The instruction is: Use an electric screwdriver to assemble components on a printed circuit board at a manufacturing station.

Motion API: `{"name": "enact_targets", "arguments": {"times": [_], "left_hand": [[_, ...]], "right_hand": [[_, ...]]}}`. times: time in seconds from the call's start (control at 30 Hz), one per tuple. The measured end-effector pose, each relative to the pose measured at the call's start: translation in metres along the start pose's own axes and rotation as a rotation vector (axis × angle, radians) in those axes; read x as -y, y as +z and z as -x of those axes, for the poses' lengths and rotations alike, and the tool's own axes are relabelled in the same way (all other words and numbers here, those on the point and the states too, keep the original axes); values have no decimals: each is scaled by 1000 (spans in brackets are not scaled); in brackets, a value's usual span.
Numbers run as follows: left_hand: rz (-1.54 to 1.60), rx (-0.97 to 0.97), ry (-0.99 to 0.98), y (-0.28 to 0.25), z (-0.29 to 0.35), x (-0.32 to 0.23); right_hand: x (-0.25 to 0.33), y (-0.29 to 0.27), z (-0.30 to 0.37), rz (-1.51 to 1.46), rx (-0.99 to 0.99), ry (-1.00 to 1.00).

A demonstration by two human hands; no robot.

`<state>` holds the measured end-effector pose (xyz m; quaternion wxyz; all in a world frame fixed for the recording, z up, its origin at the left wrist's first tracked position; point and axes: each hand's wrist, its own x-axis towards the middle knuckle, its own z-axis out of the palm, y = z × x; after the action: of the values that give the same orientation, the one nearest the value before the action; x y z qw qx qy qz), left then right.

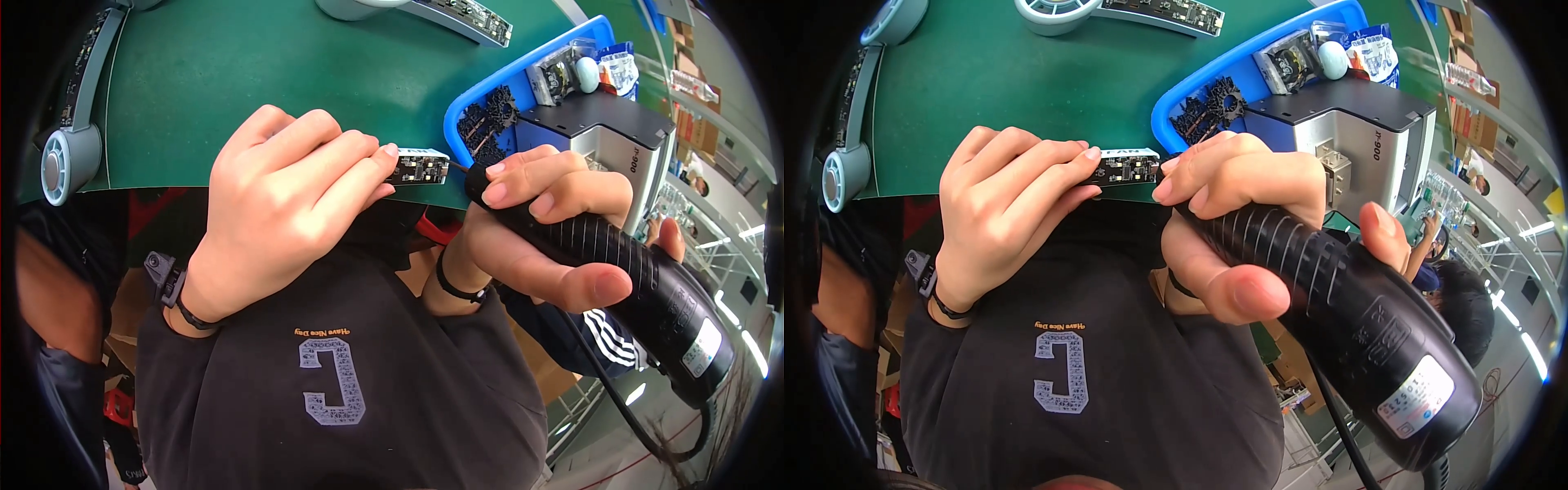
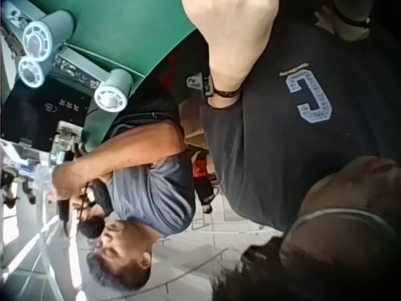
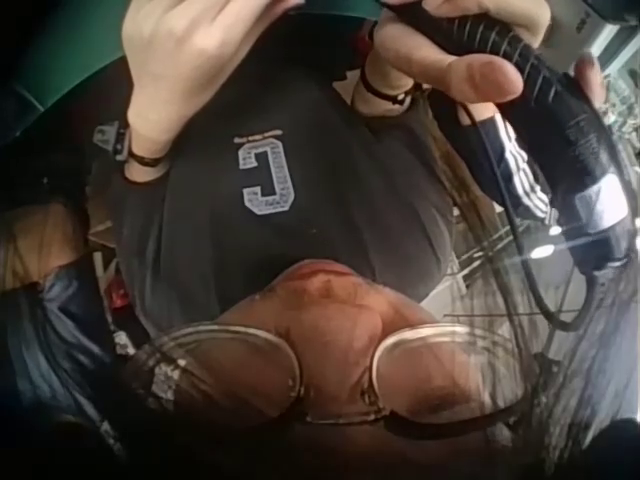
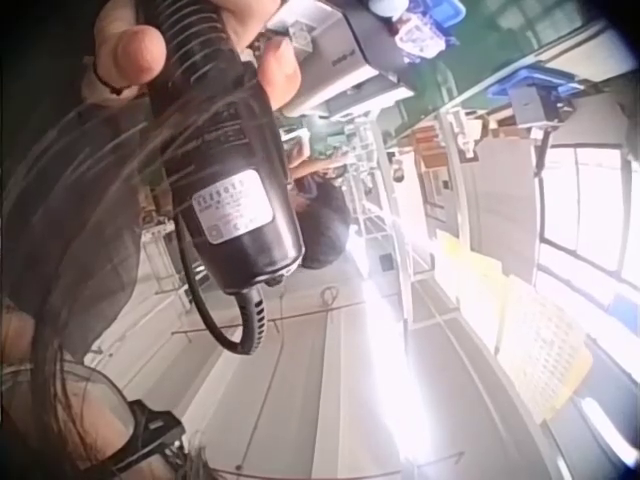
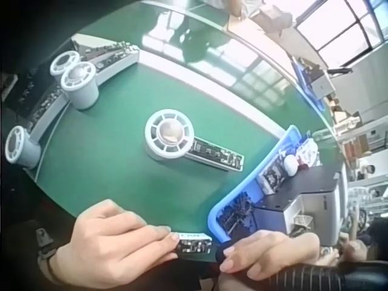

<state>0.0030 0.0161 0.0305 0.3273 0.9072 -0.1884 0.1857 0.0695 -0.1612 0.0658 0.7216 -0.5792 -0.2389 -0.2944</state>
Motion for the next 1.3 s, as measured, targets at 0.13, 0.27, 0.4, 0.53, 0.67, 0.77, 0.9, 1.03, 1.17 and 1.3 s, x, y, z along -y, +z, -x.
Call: {"name": "enact_targets", "arguments": {"times": [0.13,0.27,0.4,0.53,0.67,0.77,0.9,1.03,1.17,1.3], "left_hand": [[-1,6,-3,-2,-1,0],[-17,-10,17,0,-5,1],[-14,21,32,-5,-10,-3],[-15,57,34,-8,-15,-9],[-31,66,25,-9,-12,-10],[-20,75,41,-8,-17,-13],[-55,91,20,-7,-16,-14],[-62,98,22,-6,-17,-12],[-67,105,6,-7,-16,-12],[-63,101,0,-7,-15,-11]], "right_hand": [[5,0,5,-12,-22,49],[11,-5,6,-16,-52,79],[17,-11,7,8,-95,59],[13,-18,9,63,-137,-11],[44,-60,-26,142,-226,-225],[66,-99,-60,205,-299,-310],[35,-116,-76,230,-330,-232],[24,-112,-71,370,-235,-209],[23,-106,-70,458,-113,-243],[24,-102,-72,381,-40,-241]]}}
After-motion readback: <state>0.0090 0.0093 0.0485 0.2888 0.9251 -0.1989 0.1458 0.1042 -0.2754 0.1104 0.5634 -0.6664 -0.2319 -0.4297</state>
